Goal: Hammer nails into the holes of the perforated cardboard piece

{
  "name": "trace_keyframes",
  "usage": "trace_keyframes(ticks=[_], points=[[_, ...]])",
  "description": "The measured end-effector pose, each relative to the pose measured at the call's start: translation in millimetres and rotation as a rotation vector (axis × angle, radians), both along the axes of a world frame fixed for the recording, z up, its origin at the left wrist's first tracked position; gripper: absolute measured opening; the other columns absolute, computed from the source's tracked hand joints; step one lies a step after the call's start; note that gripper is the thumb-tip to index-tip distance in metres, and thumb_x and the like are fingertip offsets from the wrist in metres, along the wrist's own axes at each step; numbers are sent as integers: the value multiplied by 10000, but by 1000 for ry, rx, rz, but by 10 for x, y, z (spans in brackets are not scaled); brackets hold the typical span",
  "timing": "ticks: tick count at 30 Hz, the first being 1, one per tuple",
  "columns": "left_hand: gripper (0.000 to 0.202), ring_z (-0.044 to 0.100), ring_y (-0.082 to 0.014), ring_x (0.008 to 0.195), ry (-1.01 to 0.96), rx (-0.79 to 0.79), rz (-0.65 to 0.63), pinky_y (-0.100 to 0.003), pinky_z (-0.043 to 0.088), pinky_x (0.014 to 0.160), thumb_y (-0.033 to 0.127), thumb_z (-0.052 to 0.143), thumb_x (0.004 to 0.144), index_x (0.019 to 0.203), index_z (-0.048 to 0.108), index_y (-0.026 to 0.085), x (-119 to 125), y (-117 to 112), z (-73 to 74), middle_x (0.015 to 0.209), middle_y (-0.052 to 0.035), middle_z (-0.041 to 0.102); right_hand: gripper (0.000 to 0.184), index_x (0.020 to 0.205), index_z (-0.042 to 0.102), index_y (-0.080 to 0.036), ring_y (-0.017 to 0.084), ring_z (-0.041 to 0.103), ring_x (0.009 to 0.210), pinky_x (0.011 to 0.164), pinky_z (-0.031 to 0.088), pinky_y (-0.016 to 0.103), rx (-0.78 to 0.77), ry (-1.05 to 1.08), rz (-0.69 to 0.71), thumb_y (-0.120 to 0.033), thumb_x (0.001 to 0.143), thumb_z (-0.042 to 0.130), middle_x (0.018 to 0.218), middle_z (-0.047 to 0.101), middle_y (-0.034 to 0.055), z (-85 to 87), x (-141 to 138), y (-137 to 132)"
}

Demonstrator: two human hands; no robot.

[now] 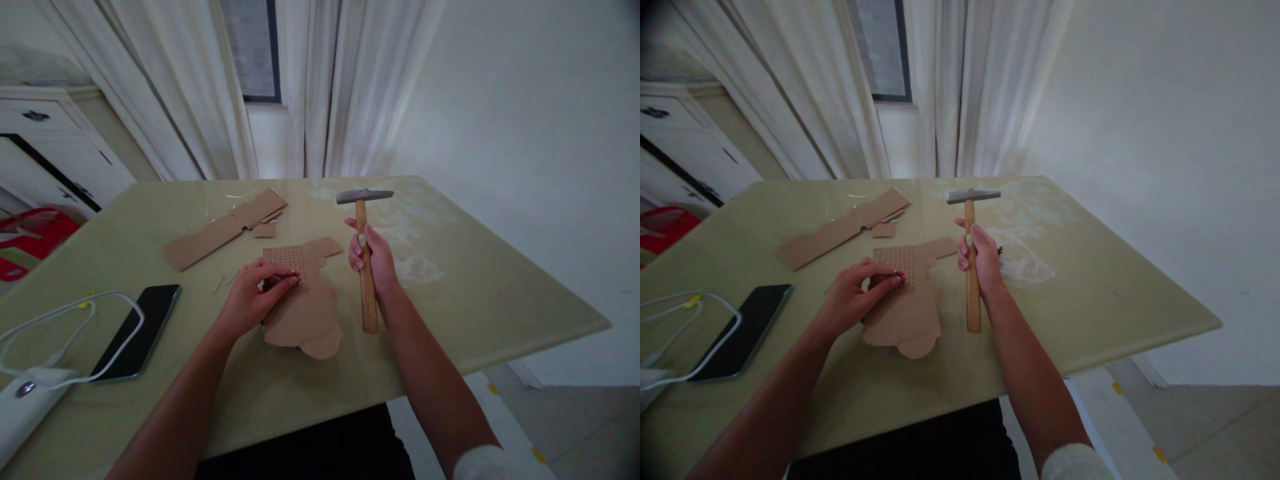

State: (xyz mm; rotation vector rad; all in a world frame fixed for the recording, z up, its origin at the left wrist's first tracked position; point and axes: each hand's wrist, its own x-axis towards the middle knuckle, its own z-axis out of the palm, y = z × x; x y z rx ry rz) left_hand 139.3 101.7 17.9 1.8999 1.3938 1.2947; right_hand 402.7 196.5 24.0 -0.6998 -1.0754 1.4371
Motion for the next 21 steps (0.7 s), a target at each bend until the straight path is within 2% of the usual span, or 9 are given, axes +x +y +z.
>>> trace_keyframes(ticks=[12, 21], points=[[176, 639, -181, 700, 39, 7, 9, -306, 489, 665, 435, 816, 935, 970, 909, 289, -5, 13, -6, 823, -48, 795, 555, 1251, 701, -213, 68, 312, 373, 366, 268, 248, -24, -10, 51, -680, 952, 725, 586, 420, -120, -21, 4, 19], [155, 629, -178, 676, 56, 43, -5, -317, 481, 663, 428, 815, 948, 971, 911, 308, 20, 0, 27, 791, -32, 796, 551, 1263, 712, -218, 63, 342, 368, 361, 285, 236, -16, 1, 102, -670, 949, 747, 597, 452, -115, -92, 43, 67]])
